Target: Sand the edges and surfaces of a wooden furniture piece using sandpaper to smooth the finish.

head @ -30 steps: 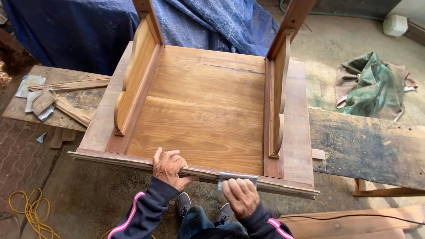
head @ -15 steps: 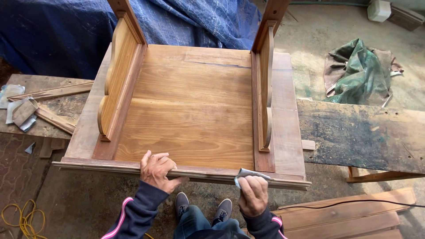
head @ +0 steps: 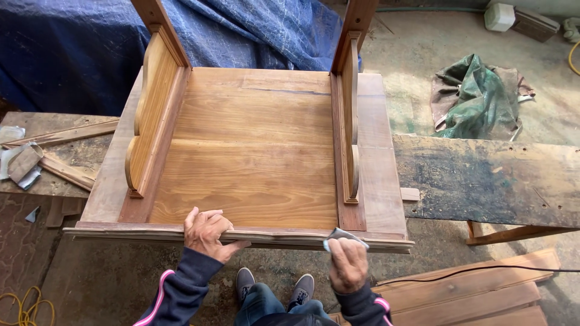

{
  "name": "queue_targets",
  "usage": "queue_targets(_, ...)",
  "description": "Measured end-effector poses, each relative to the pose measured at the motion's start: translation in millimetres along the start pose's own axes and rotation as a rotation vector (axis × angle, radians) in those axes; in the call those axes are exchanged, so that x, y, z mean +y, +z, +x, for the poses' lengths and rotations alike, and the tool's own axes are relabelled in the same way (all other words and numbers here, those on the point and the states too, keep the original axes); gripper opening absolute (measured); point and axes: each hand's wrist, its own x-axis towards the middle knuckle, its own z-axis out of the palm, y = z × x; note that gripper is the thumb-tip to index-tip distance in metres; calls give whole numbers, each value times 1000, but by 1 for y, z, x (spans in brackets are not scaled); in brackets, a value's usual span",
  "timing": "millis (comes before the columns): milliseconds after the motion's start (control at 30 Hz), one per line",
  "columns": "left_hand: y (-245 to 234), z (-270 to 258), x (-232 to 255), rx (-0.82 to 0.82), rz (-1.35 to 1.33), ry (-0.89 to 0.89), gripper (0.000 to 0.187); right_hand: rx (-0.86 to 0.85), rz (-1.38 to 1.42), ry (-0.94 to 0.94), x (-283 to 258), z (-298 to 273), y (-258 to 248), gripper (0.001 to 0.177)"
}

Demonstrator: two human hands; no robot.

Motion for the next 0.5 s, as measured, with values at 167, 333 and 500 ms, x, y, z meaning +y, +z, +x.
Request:
queue_targets(167, 1, -2, -2, 4, 9, 3, 54, -18, 31, -32, 10, -4, -4, 42)
queue_targets(333, -1, -2, -3, 3, 24, -28, 51, -121, -56, -70, 43, -17, -28, 41)
queue_targets(500, 6, -4, -8, -40, 55, -41, 52, -2, 89, -181, -10, 21, 14, 35)
